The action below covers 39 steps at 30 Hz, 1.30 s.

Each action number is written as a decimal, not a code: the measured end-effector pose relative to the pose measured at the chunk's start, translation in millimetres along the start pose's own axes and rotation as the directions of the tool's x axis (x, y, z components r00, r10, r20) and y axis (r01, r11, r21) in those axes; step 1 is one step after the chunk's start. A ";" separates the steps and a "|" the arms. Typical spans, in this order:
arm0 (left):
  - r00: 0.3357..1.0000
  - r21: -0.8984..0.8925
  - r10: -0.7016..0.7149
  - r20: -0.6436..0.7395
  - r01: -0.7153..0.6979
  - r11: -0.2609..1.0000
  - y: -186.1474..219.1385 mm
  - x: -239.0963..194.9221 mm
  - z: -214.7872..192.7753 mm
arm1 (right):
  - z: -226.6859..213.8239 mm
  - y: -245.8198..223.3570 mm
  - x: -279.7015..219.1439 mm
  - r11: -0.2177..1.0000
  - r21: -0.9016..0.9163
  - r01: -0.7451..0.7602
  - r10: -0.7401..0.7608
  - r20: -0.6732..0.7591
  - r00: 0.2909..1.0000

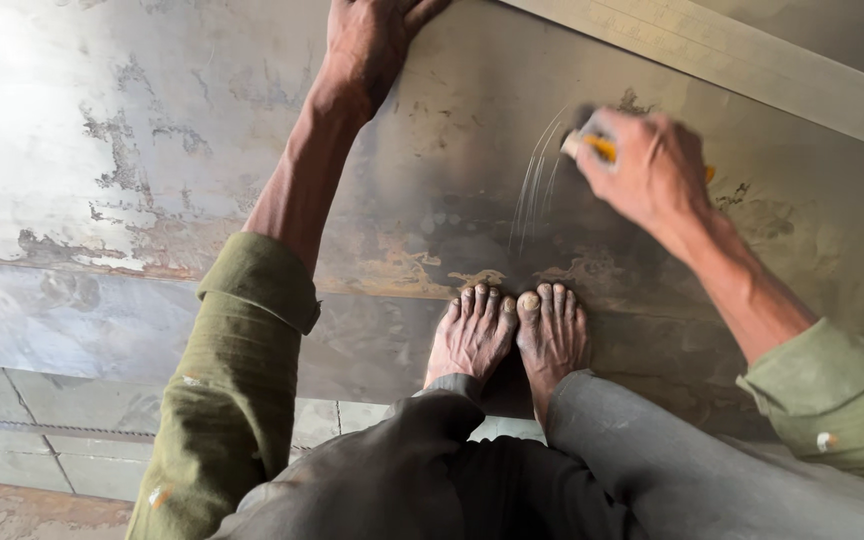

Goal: The person uses a metal square and a utility knife to score and cut a large sheet of metal on the floor. They repeatedly align the square, score along the edge, and reposition to continue the cut.

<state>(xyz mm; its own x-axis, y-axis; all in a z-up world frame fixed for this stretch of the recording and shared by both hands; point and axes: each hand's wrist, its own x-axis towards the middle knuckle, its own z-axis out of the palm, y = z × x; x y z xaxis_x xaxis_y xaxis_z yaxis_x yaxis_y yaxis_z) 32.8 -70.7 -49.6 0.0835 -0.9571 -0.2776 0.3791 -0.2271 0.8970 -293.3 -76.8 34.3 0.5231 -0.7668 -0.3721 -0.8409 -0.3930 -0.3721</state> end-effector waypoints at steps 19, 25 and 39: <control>0.993 0.813 0.115 0.035 -0.095 0.575 -17.0 -1.3 -14.7 | 6.4 -9.2 -14.5 0.984 -0.117 0.133 -0.142 -0.073 0.987; 0.989 0.775 0.145 0.007 -0.097 0.625 -19.5 -5.7 -14.5 | -8.8 8.4 3.2 0.981 -0.196 -0.007 -0.032 -0.194 0.980; 0.995 0.395 0.003 -0.100 0.037 0.918 -17.3 1.9 -7.4 | -0.8 -16.5 -41.6 0.918 0.393 -0.049 0.038 0.034 0.999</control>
<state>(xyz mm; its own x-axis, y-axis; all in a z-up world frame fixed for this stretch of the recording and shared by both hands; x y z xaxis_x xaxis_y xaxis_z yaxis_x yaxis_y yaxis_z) 33.2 -67.3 -68.3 0.1761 -0.9351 -0.3076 -0.0127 -0.3147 0.9491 -301.3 -38.9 56.6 0.4949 -0.7636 -0.4148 -0.7428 -0.1241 -0.6579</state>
